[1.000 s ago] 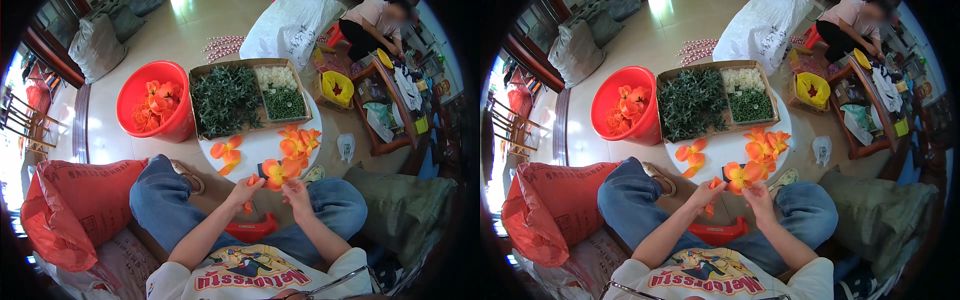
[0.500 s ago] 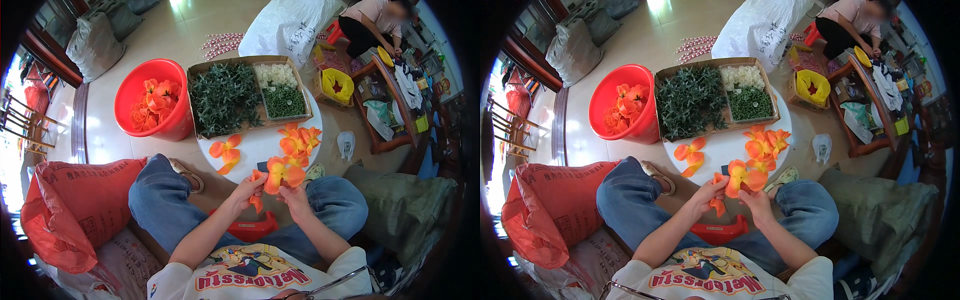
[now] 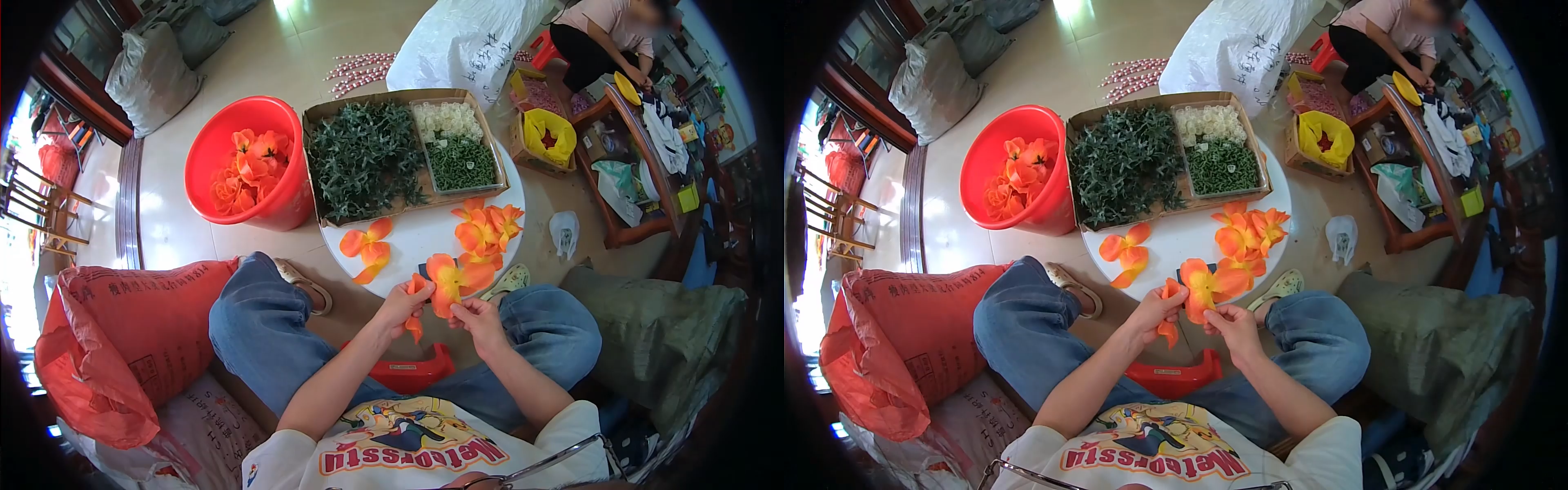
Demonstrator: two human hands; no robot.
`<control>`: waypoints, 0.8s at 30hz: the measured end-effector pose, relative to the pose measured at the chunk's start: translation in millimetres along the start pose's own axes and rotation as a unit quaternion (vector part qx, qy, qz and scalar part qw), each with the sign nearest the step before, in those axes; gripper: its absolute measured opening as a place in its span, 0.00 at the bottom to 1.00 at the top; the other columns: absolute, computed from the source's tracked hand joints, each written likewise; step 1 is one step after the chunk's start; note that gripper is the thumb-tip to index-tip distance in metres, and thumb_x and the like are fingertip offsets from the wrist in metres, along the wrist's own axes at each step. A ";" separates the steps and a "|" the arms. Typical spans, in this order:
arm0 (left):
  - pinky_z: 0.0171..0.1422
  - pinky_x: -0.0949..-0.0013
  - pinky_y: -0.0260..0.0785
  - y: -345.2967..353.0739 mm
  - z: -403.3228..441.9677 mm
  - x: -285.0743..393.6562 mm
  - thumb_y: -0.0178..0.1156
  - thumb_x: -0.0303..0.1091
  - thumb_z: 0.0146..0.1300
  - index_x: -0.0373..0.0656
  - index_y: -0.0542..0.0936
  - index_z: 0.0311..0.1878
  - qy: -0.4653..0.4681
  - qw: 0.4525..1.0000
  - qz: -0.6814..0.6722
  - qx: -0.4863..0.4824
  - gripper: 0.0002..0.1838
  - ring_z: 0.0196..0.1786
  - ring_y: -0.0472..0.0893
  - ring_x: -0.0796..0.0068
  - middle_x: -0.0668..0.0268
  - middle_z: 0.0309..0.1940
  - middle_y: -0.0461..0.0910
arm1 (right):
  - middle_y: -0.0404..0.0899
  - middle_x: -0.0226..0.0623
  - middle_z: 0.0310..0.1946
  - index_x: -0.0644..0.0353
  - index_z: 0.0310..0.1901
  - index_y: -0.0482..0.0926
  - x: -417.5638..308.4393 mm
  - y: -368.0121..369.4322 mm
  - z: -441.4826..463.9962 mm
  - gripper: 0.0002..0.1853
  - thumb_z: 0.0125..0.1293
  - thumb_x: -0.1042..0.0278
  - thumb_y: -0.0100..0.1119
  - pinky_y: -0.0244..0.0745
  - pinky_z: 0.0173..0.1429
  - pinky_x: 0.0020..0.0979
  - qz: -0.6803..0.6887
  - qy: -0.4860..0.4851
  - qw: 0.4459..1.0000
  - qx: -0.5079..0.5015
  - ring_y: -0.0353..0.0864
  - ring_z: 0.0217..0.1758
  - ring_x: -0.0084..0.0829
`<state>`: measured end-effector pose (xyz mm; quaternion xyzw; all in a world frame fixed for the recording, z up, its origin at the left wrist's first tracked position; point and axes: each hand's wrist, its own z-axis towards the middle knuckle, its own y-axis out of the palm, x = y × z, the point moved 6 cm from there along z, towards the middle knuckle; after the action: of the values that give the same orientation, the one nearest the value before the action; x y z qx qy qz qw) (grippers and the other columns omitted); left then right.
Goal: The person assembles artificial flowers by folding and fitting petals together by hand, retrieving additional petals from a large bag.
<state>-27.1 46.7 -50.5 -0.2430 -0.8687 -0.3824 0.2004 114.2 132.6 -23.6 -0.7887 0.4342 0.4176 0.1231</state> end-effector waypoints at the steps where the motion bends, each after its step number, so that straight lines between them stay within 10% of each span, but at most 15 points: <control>1: 0.24 0.81 0.55 -0.8 0.2 1.9 0.64 0.42 0.64 0.45 0.78 0.38 0.011 1.000 0.012 0.008 0.11 0.20 0.62 0.88 0.75 0.26 0.75 | 0.82 0.33 0.27 0.64 0.36 0.80 -2.5 -1.7 -0.1 0.04 0.63 0.73 0.63 0.78 0.37 0.24 -0.009 -0.001 1.000 0.006 0.81 0.28 0.22; 11: 0.24 0.80 0.56 0.0 -3.6 19.6 0.60 0.34 0.66 0.43 0.80 0.45 0.061 0.991 0.105 0.056 0.08 0.21 0.64 0.90 0.74 0.30 0.79 | 0.80 0.29 0.29 0.63 0.38 0.79 -19.5 -30.6 7.2 0.06 0.60 0.75 0.64 0.72 0.35 0.20 -0.113 -0.036 0.993 0.025 0.76 0.29 0.16; 20: 0.25 0.80 0.55 0.6 -5.2 19.9 0.60 0.32 0.66 0.43 0.79 0.40 0.074 0.989 0.105 0.072 0.05 0.22 0.65 0.90 0.73 0.29 0.81 | 0.81 0.28 0.37 0.62 0.47 0.77 -85.6 -6.5 -13.8 0.12 0.61 0.71 0.63 0.70 0.41 0.21 -0.187 -0.304 0.920 0.160 0.75 0.34 0.16; 24: 0.25 0.80 0.56 1.8 -6.2 16.1 0.60 0.32 0.66 0.43 0.79 0.40 0.069 0.990 0.102 0.073 0.04 0.22 0.65 0.90 0.74 0.28 0.79 | 0.81 0.28 0.36 0.62 0.43 0.80 -71.1 0.5 11.2 0.09 0.65 0.69 0.61 0.70 0.44 0.22 -0.088 -0.131 0.986 0.058 0.77 0.37 0.17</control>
<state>-38.0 47.4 -37.0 -0.2882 -0.8490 -0.3113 0.3150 88.1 179.9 24.0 -0.7537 0.3667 0.4790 0.2609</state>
